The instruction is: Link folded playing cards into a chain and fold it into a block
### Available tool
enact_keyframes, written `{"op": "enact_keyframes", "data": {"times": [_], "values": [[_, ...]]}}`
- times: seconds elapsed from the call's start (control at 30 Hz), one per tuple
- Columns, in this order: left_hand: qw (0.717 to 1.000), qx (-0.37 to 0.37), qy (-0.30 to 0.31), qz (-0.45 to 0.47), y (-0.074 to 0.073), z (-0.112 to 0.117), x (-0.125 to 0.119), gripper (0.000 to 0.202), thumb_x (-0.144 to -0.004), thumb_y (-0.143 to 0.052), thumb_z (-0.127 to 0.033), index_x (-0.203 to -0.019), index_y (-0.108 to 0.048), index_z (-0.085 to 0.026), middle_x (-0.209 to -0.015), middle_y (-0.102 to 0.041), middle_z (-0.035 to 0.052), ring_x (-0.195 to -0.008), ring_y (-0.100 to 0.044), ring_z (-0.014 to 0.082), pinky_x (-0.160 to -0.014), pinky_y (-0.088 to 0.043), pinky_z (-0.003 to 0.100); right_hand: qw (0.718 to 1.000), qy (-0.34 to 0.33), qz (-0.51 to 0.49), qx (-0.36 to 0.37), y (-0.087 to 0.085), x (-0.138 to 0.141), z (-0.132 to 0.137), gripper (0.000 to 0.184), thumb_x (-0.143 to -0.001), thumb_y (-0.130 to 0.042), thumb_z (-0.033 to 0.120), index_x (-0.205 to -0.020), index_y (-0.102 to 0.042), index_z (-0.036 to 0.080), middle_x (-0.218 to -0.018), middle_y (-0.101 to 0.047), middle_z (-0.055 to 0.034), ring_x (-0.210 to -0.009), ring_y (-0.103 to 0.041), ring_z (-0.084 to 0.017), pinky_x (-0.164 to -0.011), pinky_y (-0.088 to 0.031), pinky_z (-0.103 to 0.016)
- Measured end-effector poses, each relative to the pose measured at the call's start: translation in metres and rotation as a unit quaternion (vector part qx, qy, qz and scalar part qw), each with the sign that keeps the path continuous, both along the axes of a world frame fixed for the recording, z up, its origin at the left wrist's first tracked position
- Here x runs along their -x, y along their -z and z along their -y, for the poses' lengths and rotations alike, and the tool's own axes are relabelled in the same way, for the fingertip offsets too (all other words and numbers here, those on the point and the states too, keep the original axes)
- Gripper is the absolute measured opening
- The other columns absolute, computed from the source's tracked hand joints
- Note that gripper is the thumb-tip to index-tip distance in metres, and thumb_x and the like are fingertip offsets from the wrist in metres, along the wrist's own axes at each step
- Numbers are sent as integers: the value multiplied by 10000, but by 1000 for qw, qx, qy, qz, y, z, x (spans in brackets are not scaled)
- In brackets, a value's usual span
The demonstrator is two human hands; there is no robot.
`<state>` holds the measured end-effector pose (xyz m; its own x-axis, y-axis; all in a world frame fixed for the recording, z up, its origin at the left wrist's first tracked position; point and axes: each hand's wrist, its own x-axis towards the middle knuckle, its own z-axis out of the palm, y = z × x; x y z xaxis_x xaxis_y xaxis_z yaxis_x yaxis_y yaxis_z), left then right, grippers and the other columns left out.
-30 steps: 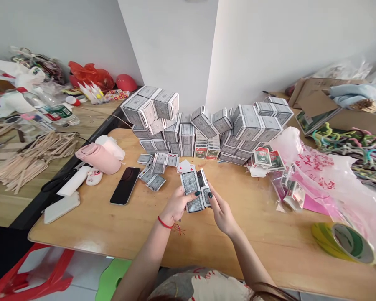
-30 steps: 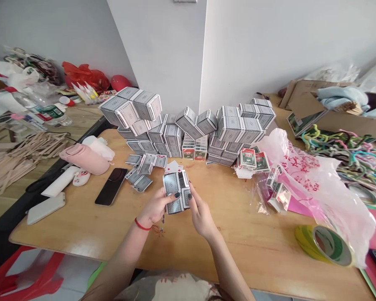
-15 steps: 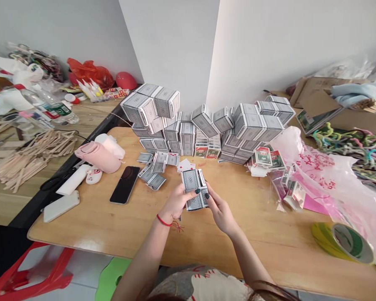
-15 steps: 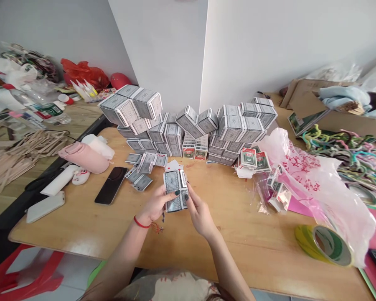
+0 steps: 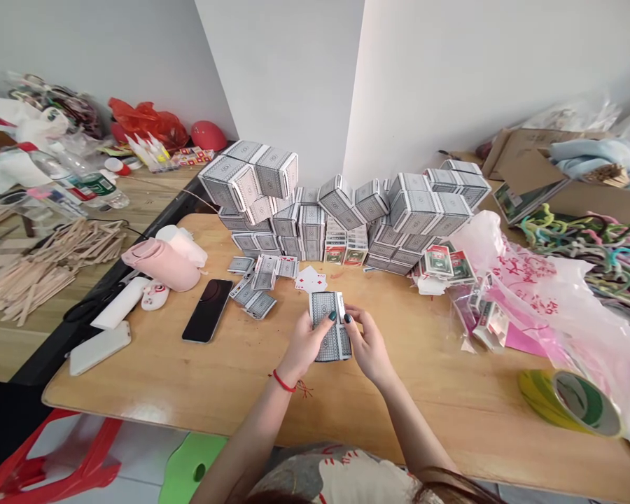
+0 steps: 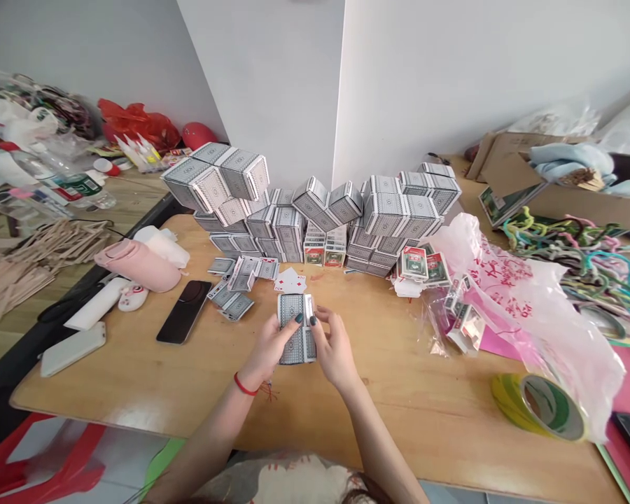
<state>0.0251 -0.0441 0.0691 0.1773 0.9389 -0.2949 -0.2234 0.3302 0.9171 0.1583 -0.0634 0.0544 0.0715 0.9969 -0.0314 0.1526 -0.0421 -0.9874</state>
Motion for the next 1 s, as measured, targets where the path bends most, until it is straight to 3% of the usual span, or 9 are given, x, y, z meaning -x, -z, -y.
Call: {"op": "enact_keyframes", "data": {"times": [0.07, 0.17, 0.33, 0.47, 0.6, 0.8, 1.0], "values": [[1000, -13, -19, -5, 0, 2, -1, 357, -714, -616, -332, -1014, -512, -170, -1046, -615, 84, -970, -575, 220, -805, -460, 336, 1000, 13, -8, 25, 3, 1, -5, 377, -812, -442, 479, -1068, -515, 212, -1191, -527, -99, -1032, -531, -214, -822, -468, -350], [998, -37, -55, -15, -2, 1, -1, 400, -721, -610, -309, -1062, -431, -204, -1072, -594, 65, -990, -563, 207, -808, -458, 335, 998, -28, -36, 47, 4, 2, -11, 459, -818, -428, 479, -1210, -413, 241, -1258, -482, -72, -1045, -525, -197, -846, -455, -334], [994, -79, -48, -64, -1, -5, 3, 308, -767, -541, -288, -1049, -473, -183, -1131, -559, 82, -1043, -525, 221, -849, -435, 345, 988, -116, -91, 53, -2, 3, -16, 516, -826, -412, 472, -1308, -332, 307, -1382, -342, 20, -1226, -363, -189, -947, -382, -319], [994, -80, -17, -67, 1, -9, 8, 290, -754, -545, -267, -1026, -525, -168, -1086, -591, 77, -1000, -547, 230, -838, -436, 355, 968, -155, -165, 105, -6, 6, -15, 552, -842, -372, 477, -1349, -185, 367, -1384, -332, 32, -1034, -534, -175, -755, -499, -304], [994, -64, -5, -87, -3, -7, 8, 266, -731, -577, -302, -959, -556, -166, -973, -632, 68, -907, -581, 222, -771, -453, 340, 978, -106, -164, 75, -6, 8, -14, 483, -837, -395, 462, -1293, -330, 316, -1334, -409, 14, -1044, -530, -185, -777, -491, -290], [975, -83, -77, -194, -7, -5, 0, 282, -744, -552, -412, -875, -560, -164, -883, -632, 66, -847, -583, 198, -721, -438, 304, 993, -55, -102, 15, -5, 12, -8, 462, -829, -420, 446, -1254, -406, 265, -1357, -383, 3, -1265, -314, -207, -970, -377, -325], [973, -91, -109, -184, -5, -4, -4, 283, -759, -521, -419, -866, -549, -158, -845, -623, 58, -797, -581, 187, -672, -436, 280, 996, -41, -76, 16, -14, 14, -5, 467, -826, -405, 464, -1237, -422, 242, -1333, -417, -27, -1182, -434, -217, -950, -397, -330]]}}
